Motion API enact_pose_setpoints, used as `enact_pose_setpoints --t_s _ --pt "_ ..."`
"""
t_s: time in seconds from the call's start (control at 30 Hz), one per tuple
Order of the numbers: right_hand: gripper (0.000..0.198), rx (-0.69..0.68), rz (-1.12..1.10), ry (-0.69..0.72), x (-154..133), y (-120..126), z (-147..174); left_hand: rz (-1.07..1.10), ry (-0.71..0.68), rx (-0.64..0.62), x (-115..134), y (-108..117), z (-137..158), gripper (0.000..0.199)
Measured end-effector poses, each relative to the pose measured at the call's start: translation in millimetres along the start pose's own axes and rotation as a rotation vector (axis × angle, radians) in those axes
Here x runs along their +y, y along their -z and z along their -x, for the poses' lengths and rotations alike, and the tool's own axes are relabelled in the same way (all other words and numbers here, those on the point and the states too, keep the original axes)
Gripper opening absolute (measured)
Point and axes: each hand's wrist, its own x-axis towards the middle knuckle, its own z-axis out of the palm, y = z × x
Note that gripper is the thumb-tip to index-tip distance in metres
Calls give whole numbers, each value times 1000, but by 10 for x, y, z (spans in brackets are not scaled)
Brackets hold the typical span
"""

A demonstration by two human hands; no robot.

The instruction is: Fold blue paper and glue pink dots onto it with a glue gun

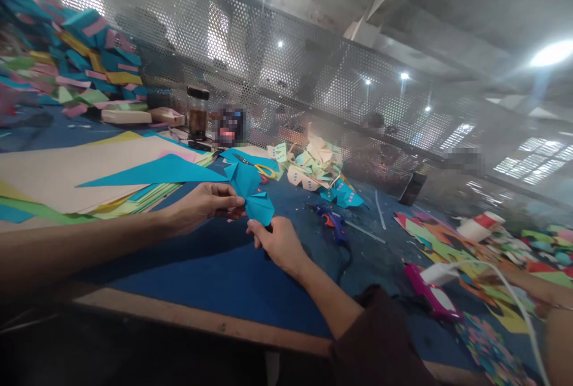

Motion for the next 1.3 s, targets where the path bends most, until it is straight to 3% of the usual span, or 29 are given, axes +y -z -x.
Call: enact_pose_setpoints --t_s 0.37,0.63,0.87,1.3 --pt "51 -101 -132 -75 89 -25 -30 22 -11 58 24 -20 8 26" --pt "54 -51 -12 -94 81 -6 -6 36 -19 33 5 0 1 27" --pt "54 -96 -135 -100 56 -18 -14 16 -13 38 13 -14 12 29" --pt "55 -65 -65 -120 63 -1 4 -8 -15 22 -2 -16 2 29"
